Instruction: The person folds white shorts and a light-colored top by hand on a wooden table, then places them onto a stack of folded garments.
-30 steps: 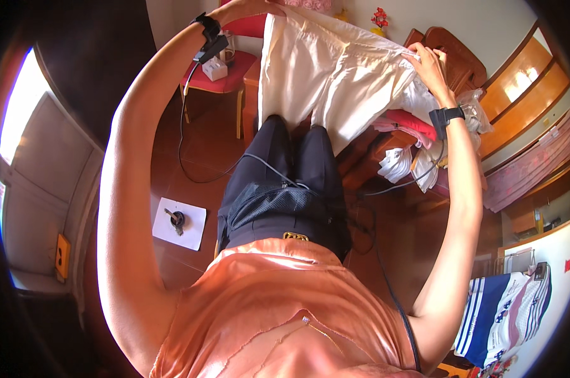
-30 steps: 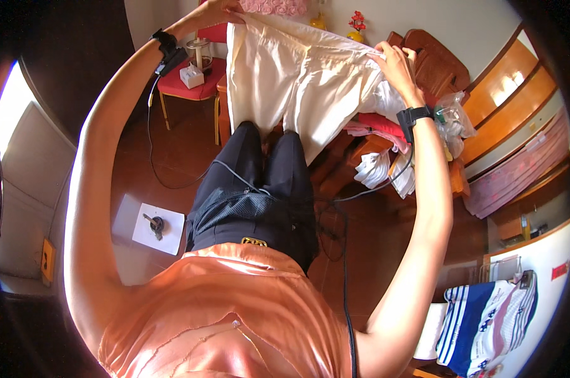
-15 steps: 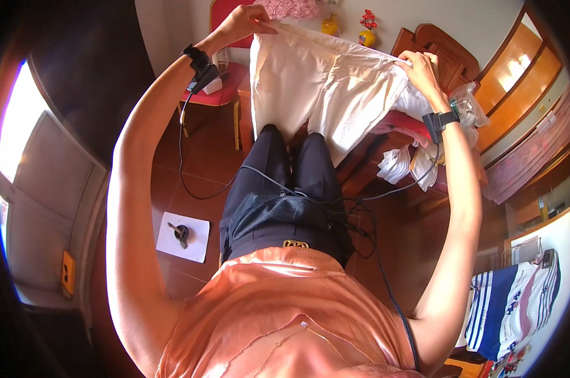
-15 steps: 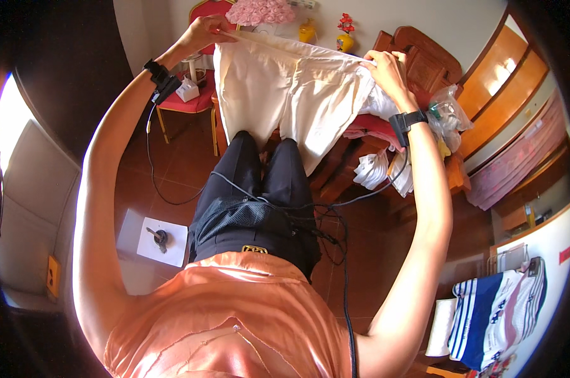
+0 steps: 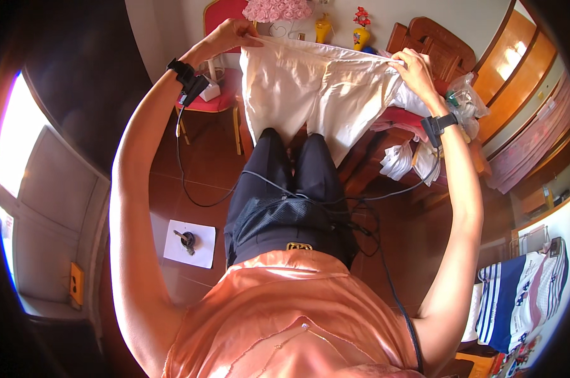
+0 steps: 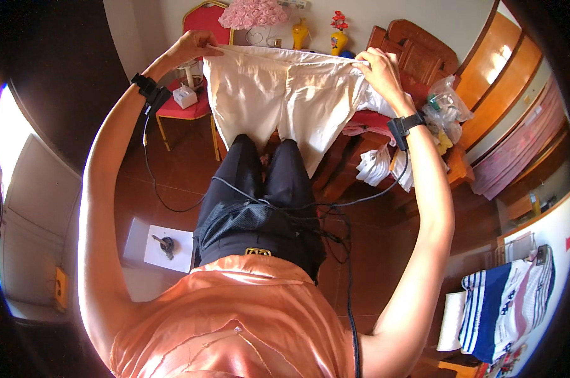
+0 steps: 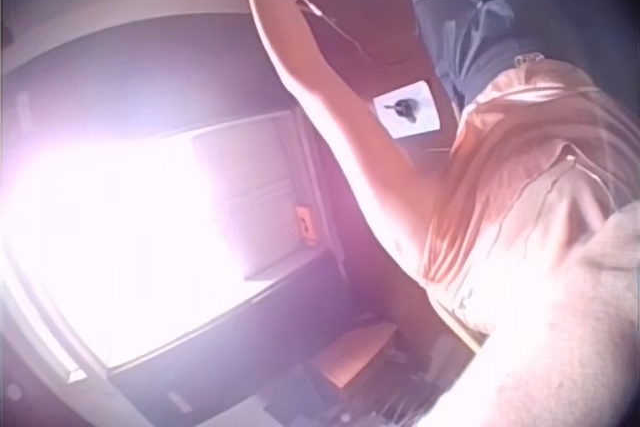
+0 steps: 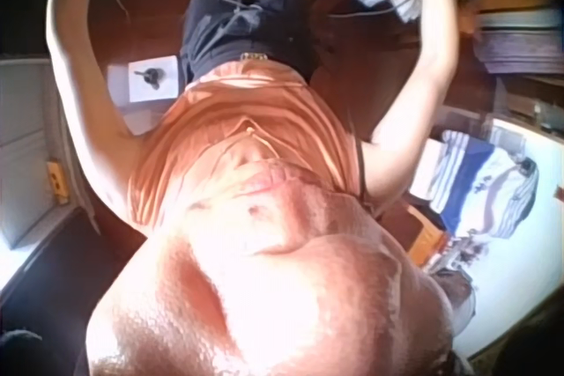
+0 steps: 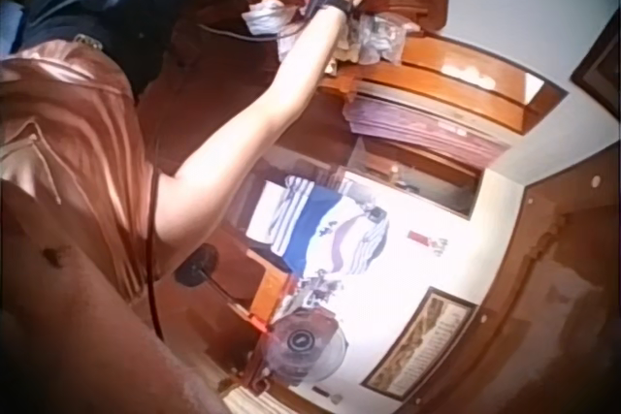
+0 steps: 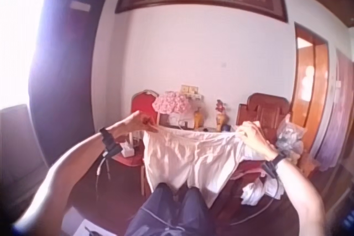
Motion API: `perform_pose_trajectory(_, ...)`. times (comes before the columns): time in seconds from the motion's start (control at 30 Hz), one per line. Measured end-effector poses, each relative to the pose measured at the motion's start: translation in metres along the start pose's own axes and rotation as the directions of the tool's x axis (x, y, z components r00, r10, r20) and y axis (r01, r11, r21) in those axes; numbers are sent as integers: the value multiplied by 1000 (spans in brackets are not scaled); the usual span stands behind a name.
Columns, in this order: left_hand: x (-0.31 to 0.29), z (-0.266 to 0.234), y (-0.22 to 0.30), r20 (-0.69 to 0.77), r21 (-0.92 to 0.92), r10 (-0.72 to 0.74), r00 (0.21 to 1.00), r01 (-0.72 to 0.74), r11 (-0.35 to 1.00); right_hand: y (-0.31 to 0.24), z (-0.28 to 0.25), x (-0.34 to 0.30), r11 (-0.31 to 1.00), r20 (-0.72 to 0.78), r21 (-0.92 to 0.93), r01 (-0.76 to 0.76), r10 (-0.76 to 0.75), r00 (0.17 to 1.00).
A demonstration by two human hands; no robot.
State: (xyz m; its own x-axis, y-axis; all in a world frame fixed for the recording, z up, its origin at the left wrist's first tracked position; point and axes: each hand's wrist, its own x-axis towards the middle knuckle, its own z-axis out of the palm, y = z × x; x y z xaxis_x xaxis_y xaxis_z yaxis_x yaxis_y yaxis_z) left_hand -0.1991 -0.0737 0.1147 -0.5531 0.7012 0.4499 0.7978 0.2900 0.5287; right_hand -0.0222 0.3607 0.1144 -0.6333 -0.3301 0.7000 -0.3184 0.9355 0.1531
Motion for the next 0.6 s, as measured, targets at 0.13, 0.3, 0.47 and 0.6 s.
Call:
perform_pose_trajectory(0.13, 4, 2, 0, 26, -51, -16, 1000, 17, 999, -2, 1, -2, 998, 35, -59, -1, 3, 999)
perform_pose_trajectory(0.3, 11, 10, -4, -45, -119, -191, 981, 184, 976, 4, 12, -5, 999, 12, 7, -37, 37, 999)
perform_pose_trajectory(0.47, 21, 20, -8, -68, -116, -193, 979, 185, 976, 21, 23, -5, 997, -152, 28, 69, -64, 986)
perform_pose_trajectory(0.6, 34, 31, -2, -177, -122, -258, 950, 239, 963, 34, 25, -7, 834, 318, 376, -403, 293, 902)
